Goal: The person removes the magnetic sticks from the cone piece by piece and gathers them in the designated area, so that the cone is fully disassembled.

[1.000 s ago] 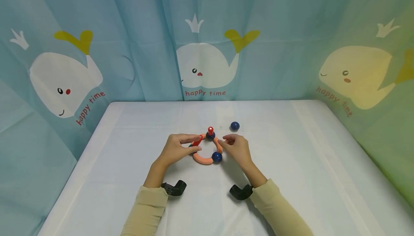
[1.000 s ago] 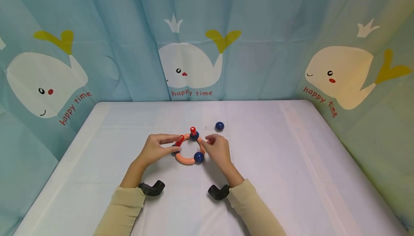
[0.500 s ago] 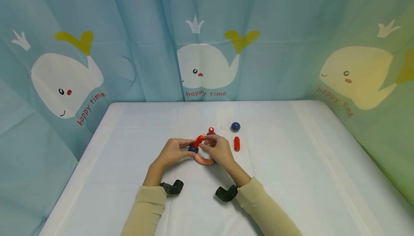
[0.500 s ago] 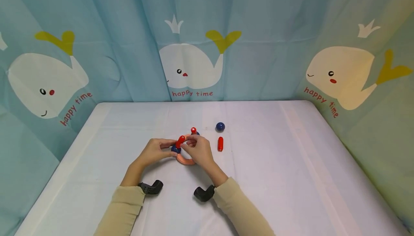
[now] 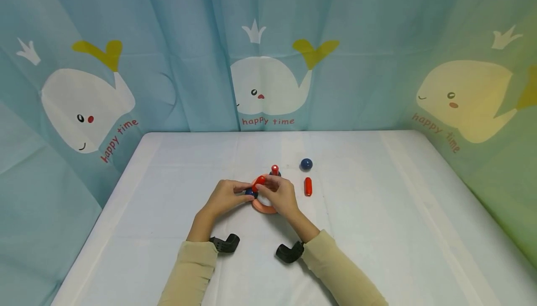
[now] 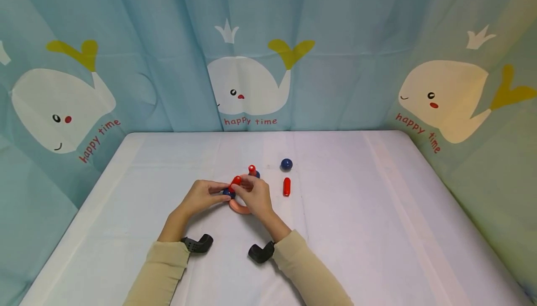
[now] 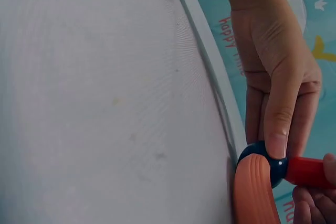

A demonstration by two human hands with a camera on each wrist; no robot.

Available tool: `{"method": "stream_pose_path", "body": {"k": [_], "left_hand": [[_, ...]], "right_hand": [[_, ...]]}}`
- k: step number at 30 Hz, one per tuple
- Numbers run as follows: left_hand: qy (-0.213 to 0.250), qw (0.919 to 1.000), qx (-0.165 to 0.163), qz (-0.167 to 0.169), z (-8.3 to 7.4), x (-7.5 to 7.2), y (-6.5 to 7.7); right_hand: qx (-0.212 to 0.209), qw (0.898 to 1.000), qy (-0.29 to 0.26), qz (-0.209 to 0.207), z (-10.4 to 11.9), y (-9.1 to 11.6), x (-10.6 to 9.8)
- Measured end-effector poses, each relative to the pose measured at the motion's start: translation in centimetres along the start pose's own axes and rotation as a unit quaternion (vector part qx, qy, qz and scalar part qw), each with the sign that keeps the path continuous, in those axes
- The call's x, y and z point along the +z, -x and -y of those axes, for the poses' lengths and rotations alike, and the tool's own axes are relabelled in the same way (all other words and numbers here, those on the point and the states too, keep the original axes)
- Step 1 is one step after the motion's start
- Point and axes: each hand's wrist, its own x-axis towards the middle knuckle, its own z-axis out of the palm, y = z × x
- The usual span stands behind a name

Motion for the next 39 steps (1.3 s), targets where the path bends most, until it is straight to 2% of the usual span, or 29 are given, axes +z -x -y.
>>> {"method": "stream_pose_path", "body": {"k": [4,11,16,18,22,32,39], "left_hand": [[-0.004,1.0,0.001,0.001,0.0,0.0,0.0],[-0.002,1.0,-0.006,-0.002,0.0,0.0,0.0],[-0.003,0.9999,-0.009,-0.001,-0.1,-0.1,0.0],[-0.004,0.9999,-0.014,0.0,-0.1,-0.1,0.0],[-0.005,0.9998,-0.021,0.001,-0.1,-0.1,0.1],[0.014,0.9998,-0.014,-0.001,0.0,0.1,0.2],[0.011,0.9998,-0.014,-0.002,0.1,0.2,0.1]], "right_hand": [[-0.009,1.0,0.006,0.003,0.4,0.0,0.0],[-0.022,1.0,0.008,0.013,3.8,0.5,-0.7],[0.012,1.0,0.011,0.014,1.4,-0.3,-1.3],[0.042,0.999,0.003,0.021,0.4,-0.6,-2.1],[0.101,0.994,-0.007,0.044,0.4,-0.6,-4.7],[0.189,0.98,0.05,0.026,-1.1,0.0,-11.4],[0.224,0.973,0.034,0.035,-1.6,0.6,-14.4]]}}
